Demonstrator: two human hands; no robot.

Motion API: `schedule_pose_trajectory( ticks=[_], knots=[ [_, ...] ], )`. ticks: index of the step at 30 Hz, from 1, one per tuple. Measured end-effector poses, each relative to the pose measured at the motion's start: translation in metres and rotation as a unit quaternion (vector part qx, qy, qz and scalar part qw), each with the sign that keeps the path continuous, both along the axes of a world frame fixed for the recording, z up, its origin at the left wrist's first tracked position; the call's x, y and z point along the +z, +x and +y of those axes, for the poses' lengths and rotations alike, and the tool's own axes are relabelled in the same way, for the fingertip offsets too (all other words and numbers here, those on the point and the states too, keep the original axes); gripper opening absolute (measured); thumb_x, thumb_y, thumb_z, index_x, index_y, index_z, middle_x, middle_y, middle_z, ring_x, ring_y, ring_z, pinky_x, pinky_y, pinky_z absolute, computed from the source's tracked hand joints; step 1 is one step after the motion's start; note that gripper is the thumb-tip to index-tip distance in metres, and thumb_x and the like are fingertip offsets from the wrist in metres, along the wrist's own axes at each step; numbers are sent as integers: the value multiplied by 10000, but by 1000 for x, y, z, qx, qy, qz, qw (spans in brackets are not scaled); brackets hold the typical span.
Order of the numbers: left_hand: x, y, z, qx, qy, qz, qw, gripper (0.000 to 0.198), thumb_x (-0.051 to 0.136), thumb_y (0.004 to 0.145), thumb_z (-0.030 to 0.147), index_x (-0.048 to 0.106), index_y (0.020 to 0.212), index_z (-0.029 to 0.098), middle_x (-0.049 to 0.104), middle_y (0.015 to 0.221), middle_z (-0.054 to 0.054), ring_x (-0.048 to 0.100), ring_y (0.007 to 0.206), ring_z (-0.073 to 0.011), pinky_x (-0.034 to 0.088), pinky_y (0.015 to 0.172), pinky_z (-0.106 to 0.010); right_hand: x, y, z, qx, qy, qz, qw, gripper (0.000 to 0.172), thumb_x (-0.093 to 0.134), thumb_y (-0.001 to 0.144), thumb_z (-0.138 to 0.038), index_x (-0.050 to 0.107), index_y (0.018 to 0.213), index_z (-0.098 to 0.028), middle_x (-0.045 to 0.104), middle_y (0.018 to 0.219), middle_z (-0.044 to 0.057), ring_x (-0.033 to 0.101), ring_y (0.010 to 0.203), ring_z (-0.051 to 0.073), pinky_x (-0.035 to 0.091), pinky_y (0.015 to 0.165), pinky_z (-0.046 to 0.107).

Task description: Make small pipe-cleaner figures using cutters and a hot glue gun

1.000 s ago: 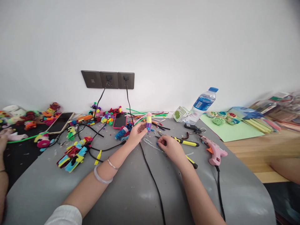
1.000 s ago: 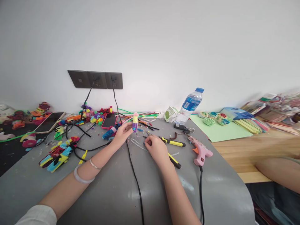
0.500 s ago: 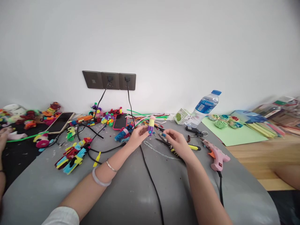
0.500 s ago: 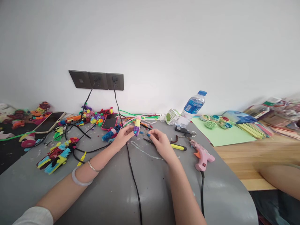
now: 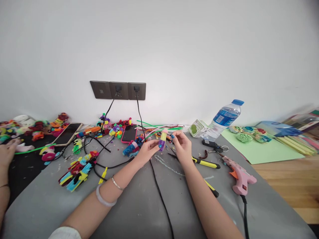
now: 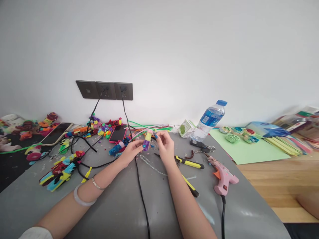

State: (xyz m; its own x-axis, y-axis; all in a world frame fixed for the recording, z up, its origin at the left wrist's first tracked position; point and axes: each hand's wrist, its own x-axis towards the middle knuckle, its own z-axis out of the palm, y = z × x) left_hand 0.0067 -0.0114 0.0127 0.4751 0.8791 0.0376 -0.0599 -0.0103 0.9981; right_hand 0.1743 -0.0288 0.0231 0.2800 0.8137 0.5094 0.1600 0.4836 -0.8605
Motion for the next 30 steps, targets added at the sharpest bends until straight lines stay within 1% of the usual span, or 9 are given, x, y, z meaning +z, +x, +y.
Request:
schedule_pose_trajectory(
  ticks=[3,7,9,11,14,23,27,30],
  knots=[
    [0,0,-1,-8,-2,-3,1000,406,643,816,412,685,1107,132,730,1074,-125,681,815,-206,476,618,-249,-1,0,-2,3,12,-16,1000,162,588,884,-349,574,828,-198,504,799,13,474,745,159,383,683,287],
    [1,0,-2,-13,-17,1,1000,448,665,793,418,667,1126,118,723,1085,-141,682,852,-224,484,611,-252,0,0,-3,3,22,-50,998,120,550,916,-300,572,852,-201,502,816,16,465,735,156,373,666,288],
    [2,0,-2,-13,-19,-2,1000,449,682,783,419,668,1115,116,729,1061,-136,685,856,-224,507,666,-270,-1,-1,-3,-7,25,-66,997,111,541,921,-285,569,854,-201,499,813,16,460,725,155,367,655,289],
    [2,0,-2,-15,-14,-16,1000,424,695,778,413,679,1079,116,731,1055,-132,687,901,-230,525,772,-301,0,-2,-4,-19,28,-76,997,102,538,920,-271,569,852,-201,500,809,16,457,715,155,364,643,290],
    [1,0,-1,-20,-5,-30,999,396,706,773,403,685,1047,119,725,1081,-131,676,983,-246,517,877,-334,0,-2,-5,-31,30,-87,995,91,535,916,-252,570,848,-201,502,802,16,456,701,154,360,626,289],
    [-3,1,1,-25,7,-19,999,398,698,777,402,677,1054,118,721,1076,-130,670,993,-253,511,898,-355,1,-2,-6,-30,25,-104,994,87,532,909,-241,576,845,-201,501,797,16,460,698,155,359,610,284],
    [1,0,-1,-28,9,-24,999,382,691,785,391,680,1050,117,718,1090,-133,670,1002,-254,506,911,-356,1,-3,-6,-30,22,-105,994,90,545,896,-248,586,831,-202,511,789,15,463,695,155,356,607,283],
    [6,0,-4,-21,3,-15,1000,357,683,789,375,685,1040,122,729,1061,-126,680,960,-248,518,885,-352,1,-3,-6,-31,5,-74,997,114,583,877,-303,570,814,-208,502,757,4,452,660,148,353,587,279]
  ],
)
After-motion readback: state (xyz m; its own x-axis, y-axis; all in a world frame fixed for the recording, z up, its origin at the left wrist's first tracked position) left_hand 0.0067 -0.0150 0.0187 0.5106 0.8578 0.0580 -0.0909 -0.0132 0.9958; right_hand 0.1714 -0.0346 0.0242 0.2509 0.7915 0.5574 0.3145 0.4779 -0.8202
